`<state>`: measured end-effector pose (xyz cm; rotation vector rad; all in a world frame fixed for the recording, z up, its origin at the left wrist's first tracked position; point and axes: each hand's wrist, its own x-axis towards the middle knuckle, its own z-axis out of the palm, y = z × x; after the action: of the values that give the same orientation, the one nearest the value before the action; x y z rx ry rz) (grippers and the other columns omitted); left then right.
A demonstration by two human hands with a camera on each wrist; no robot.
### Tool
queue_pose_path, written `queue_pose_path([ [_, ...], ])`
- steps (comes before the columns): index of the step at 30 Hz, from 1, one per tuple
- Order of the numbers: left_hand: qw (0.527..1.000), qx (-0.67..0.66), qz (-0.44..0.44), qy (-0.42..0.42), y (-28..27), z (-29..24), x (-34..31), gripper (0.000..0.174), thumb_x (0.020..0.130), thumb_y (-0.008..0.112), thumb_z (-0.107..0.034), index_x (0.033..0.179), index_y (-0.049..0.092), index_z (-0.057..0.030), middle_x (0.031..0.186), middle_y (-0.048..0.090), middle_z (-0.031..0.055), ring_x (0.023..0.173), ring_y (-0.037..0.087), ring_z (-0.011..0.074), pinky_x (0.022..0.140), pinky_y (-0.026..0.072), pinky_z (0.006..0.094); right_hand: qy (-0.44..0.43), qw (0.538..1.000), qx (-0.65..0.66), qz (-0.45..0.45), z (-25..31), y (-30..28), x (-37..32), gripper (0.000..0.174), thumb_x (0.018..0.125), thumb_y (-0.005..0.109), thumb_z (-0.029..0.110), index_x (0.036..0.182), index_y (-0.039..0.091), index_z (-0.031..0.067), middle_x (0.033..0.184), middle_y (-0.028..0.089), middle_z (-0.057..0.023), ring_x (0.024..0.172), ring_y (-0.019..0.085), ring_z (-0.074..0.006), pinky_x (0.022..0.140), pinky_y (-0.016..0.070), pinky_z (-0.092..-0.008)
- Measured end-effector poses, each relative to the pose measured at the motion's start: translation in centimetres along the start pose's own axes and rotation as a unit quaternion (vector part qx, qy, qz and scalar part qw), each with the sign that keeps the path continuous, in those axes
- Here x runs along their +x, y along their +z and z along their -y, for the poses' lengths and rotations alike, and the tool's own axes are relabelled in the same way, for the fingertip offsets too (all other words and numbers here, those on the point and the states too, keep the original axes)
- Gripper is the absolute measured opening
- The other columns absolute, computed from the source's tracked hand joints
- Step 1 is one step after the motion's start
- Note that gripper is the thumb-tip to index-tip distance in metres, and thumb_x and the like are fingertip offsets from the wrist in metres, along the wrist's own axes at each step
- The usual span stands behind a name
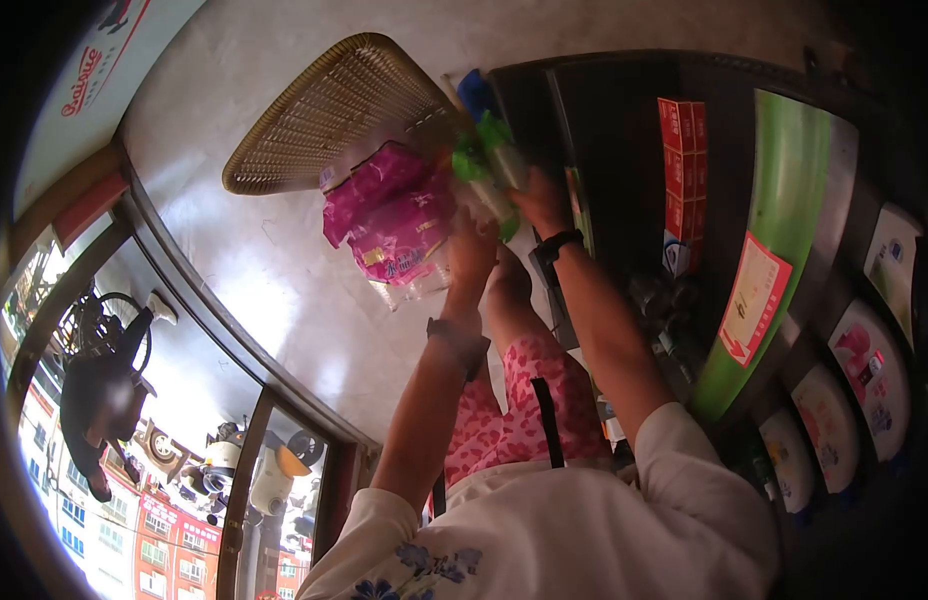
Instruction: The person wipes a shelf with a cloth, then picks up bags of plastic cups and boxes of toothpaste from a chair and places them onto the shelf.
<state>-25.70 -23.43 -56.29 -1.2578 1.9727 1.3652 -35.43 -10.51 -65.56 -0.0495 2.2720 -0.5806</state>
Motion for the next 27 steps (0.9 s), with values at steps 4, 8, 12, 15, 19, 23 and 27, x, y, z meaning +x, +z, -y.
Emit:
queue_pose_path([
  [4, 0.999, -0.034, -0.004, 0.001, 3.7, 4.8, 3.8, 0.071, 0.086, 0.068, -0.033, 0.141, 0.037, 0.0014, 0.126, 0.059, 0.028, 0.073, 0.072, 0.0272, 0.05, 0.0606, 0.0356, -0.011, 0.999, 0.038, -0.035, 1.4, 0.3, -0.6, 0.062, 0.076, 0.074, 0.04, 0.12, 0.06, -0.0008, 0.112, 0.066, -0.0244, 0.106, 0.064, -0.0395, 0.093, 0.049, -0.0446],
  [8, 0.999, -0.018, -0.017, -0.032, 4.9, 3.5, 4.9, 0.078, 0.083, 0.071, -0.037, 0.14, 0.035, 0.002, 0.12, 0.061, 0.0275, 0.079, 0.072, 0.0314, 0.061, 0.0615, 0.037, -0.067, 0.992, 0.083, -0.063, 1.8, -0.3, -1.0, 0.058, 0.075, 0.074, 0.023, 0.125, 0.058, -0.0019, 0.117, 0.064, -0.024, 0.111, 0.062, -0.0384, 0.096, 0.0484, -0.0422],
  [12, 0.998, -0.064, 0.004, -0.02, 3.2, 0.2, 3.3, 0.087, 0.087, 0.066, -0.035, 0.147, 0.016, 0.0029, 0.121, 0.055, 0.0332, 0.09, 0.066, 0.0462, 0.062, 0.0624, 0.0461, -0.146, 0.983, 0.104, -0.031, 2.3, -2.8, -0.6, 0.057, 0.075, 0.073, 0.013, 0.129, 0.057, 0.0005, 0.121, 0.063, -0.0217, 0.114, 0.061, -0.0368, 0.098, 0.048, -0.0403],
  [15, 0.999, 0.0, -0.025, 0.032, 5.7, 3.8, 3.8, 0.085, 0.088, 0.065, -0.03, 0.147, 0.013, 0.0021, 0.122, 0.054, 0.0338, 0.09, 0.066, 0.0485, 0.055, 0.063, 0.0454, -0.239, 0.969, 0.063, -0.027, 6.4, -7.2, -0.5, 0.055, 0.077, 0.072, 0.008, 0.129, 0.056, 0.0022, 0.124, 0.062, -0.0196, 0.117, 0.059, -0.035, 0.099, 0.0471, -0.0394],
  [19, 0.989, -0.054, 0.02, -0.134, 3.9, 0.0, 1.9, 0.082, 0.087, 0.065, -0.029, 0.145, 0.017, 0.0018, 0.126, 0.052, 0.033, 0.092, 0.066, 0.0466, 0.059, 0.063, 0.045, -0.281, 0.958, 0.025, 0.042, 10.8, -8.7, 2.7, 0.053, 0.08, 0.07, 0.01, 0.13, 0.054, 0.0019, 0.128, 0.058, -0.0191, 0.121, 0.056, -0.0352, 0.102, 0.0447, -0.04],
  [23, 0.989, -0.037, 0.002, -0.142, 5.0, 1.0, 1.9, 0.081, 0.087, 0.067, -0.031, 0.143, 0.02, 0.0029, 0.127, 0.052, 0.0326, 0.101, 0.064, 0.0452, 0.078, 0.0582, 0.0488, -0.282, 0.952, 0.03, 0.115, 10.8, -4.6, 6.4, 0.054, 0.084, 0.067, 0.009, 0.135, 0.05, 0.0024, 0.133, 0.055, -0.0192, 0.126, 0.052, -0.0344, 0.106, 0.0413, -0.0392],
  [27, 0.987, 0.046, -0.027, -0.152, 6.7, 2.3, 2.0, 0.084, 0.086, 0.069, -0.035, 0.143, 0.021, 0.0038, 0.126, 0.053, 0.0326, 0.112, 0.059, 0.0457, 0.095, 0.0482, 0.0515, -0.291, 0.947, 0.059, 0.121, 10.5, -3.6, 6.6, 0.058, 0.081, 0.067, 0.009, 0.136, 0.049, 0.0023, 0.134, 0.053, -0.0199, 0.127, 0.05, -0.034, 0.108, 0.04, -0.0386],
])
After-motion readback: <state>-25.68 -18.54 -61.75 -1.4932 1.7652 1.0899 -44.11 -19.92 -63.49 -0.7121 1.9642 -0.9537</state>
